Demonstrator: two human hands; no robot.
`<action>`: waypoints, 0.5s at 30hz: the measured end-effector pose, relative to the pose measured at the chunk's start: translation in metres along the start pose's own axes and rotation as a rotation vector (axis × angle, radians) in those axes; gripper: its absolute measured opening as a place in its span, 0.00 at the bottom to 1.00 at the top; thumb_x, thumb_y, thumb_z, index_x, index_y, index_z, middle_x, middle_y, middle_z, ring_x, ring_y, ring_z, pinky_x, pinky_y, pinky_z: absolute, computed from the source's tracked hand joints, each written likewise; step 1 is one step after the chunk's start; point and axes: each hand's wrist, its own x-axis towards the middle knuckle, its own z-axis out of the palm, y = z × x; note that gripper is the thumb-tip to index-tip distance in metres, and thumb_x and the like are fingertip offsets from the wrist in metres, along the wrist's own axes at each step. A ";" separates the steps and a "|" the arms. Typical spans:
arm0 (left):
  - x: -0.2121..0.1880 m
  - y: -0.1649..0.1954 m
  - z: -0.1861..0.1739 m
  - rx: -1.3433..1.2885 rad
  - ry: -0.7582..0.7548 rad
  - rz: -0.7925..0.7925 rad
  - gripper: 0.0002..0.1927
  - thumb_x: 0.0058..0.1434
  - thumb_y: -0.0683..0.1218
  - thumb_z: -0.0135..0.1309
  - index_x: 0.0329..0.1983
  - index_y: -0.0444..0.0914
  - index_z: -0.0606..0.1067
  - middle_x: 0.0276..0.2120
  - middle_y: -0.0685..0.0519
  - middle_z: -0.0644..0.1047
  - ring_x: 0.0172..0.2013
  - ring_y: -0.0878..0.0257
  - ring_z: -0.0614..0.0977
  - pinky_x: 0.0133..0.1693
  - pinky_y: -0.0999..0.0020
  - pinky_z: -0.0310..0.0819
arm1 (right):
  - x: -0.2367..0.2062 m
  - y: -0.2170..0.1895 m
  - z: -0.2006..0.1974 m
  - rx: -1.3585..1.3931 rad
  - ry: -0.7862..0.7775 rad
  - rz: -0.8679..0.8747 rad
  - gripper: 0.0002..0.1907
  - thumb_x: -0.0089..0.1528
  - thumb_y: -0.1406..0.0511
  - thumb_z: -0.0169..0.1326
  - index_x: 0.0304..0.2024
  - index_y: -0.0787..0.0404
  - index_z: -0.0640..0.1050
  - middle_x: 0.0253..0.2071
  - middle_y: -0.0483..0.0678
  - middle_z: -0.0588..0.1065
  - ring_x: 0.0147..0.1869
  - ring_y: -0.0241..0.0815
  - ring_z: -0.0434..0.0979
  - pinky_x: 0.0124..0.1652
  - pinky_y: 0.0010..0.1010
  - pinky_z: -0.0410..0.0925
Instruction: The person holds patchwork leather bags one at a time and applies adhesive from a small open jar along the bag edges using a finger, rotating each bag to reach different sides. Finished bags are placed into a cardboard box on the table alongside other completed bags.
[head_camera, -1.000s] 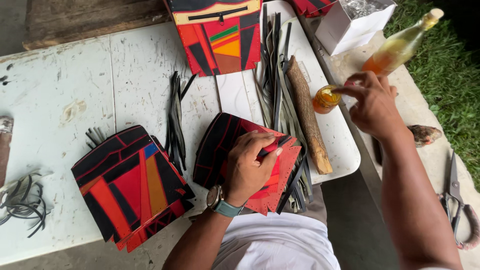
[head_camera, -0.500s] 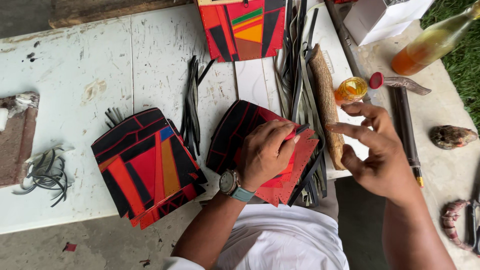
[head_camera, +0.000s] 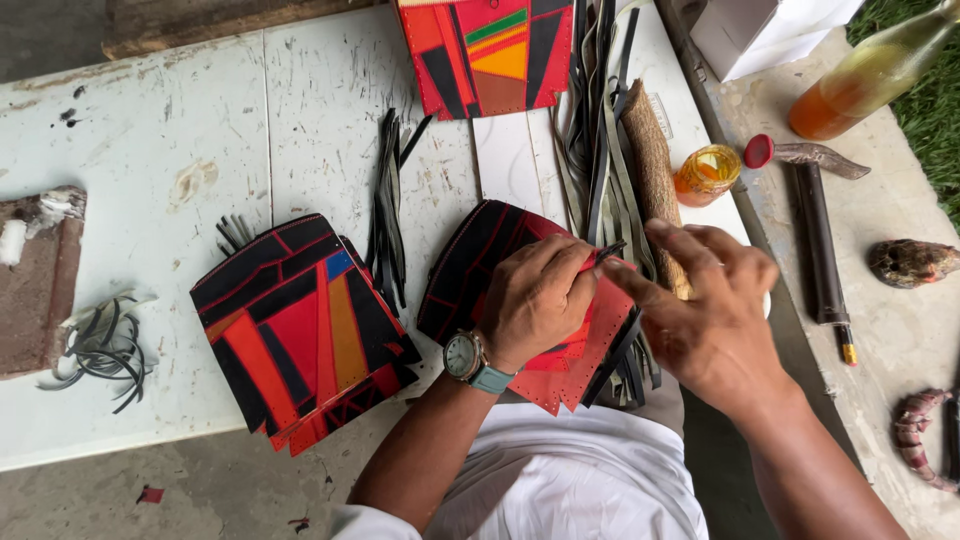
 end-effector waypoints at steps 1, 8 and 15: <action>0.000 0.000 0.000 0.011 0.007 0.011 0.08 0.61 0.38 0.59 0.42 0.32 0.76 0.38 0.46 0.79 0.40 0.49 0.83 0.43 0.58 0.80 | 0.001 0.000 -0.002 -0.045 0.027 0.017 0.35 0.51 0.71 0.63 0.61 0.41 0.79 0.68 0.52 0.67 0.68 0.57 0.65 0.59 0.48 0.57; 0.002 0.003 -0.001 0.050 0.026 0.042 0.08 0.59 0.38 0.59 0.41 0.34 0.76 0.38 0.48 0.79 0.40 0.51 0.83 0.43 0.58 0.80 | 0.007 -0.003 -0.008 -0.196 0.017 -0.063 0.26 0.55 0.65 0.65 0.56 0.40 0.81 0.66 0.46 0.68 0.67 0.54 0.65 0.56 0.49 0.55; 0.012 0.006 -0.014 0.113 0.050 0.100 0.05 0.60 0.39 0.59 0.38 0.35 0.76 0.38 0.48 0.79 0.38 0.52 0.82 0.41 0.59 0.78 | 0.007 0.055 -0.006 -0.264 0.007 0.048 0.13 0.60 0.61 0.66 0.48 0.44 0.84 0.63 0.45 0.72 0.65 0.50 0.64 0.59 0.46 0.55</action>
